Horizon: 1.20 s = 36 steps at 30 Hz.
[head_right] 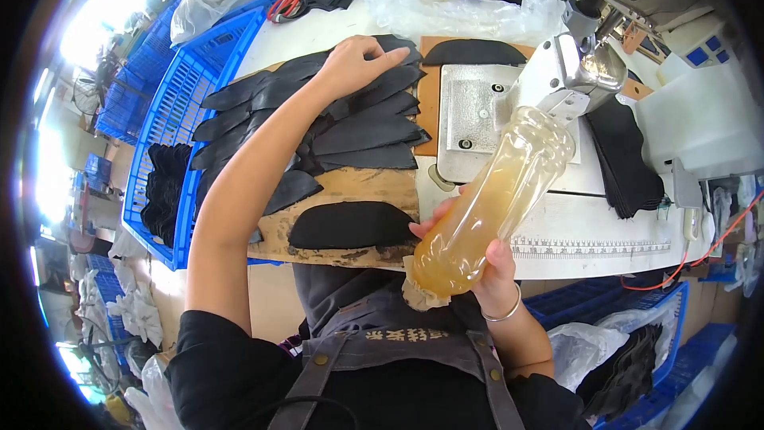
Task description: Applying glue to black shoe components using a glue bottle.
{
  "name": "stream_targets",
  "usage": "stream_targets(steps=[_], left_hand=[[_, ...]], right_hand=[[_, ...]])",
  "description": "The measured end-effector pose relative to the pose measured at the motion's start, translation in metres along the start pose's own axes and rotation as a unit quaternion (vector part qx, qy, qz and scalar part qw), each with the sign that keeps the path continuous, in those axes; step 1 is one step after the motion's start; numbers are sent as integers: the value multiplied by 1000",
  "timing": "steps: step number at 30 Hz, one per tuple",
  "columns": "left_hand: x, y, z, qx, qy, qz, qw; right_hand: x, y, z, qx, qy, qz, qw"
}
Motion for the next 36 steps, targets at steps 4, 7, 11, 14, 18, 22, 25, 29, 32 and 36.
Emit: stream_targets(steps=[4, 7, 11, 14, 18, 22, 25, 29, 32, 36], left_hand=[[-26, -20, 9, 76, 88, 152, 982], [-55, -62, 24, 177, 103, 242, 948], [-71, -145, 50, 201, -90, 108, 970], [-65, -217, 44, 189, -60, 101, 975], [-52, -272, 29, 182, -52, 125, 974], [-40, -299, 24, 285, 54, 224, 930], [-38, -305, 18, 289, 41, 259, 921], [-38, -311, 13, 284, 17, 291, 913], [-47, -312, 14, 281, 0, 300, 912], [-50, -310, 14, 269, -10, 306, 913]], right_hand=[[4, 0, 2, -4, -4, -5, 1000], [5, 1, 3, -8, 0, -11, 1000], [7, -3, -5, -39, -10, -15, 999], [19, -3, -13, -72, -55, -48, 995], [52, 4, -27, -99, -118, -5, 988], [103, 27, -28, -160, -303, -5, 939], [146, 49, 4, -124, -411, -87, 899], [176, 64, 47, -123, -680, -179, 701], [189, 64, 73, -91, -630, -254, 728], [171, 65, 84, -75, -630, -276, 722]])
Point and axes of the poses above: each hand's wrist, its own y-axis towards the middle knuckle, its own x-axis out of the palm, z = x × y, the point moved 8 cm from there along y, towards the middle knuckle, and after that the axes turned 6 degrees about x, right-handed, at the moved point
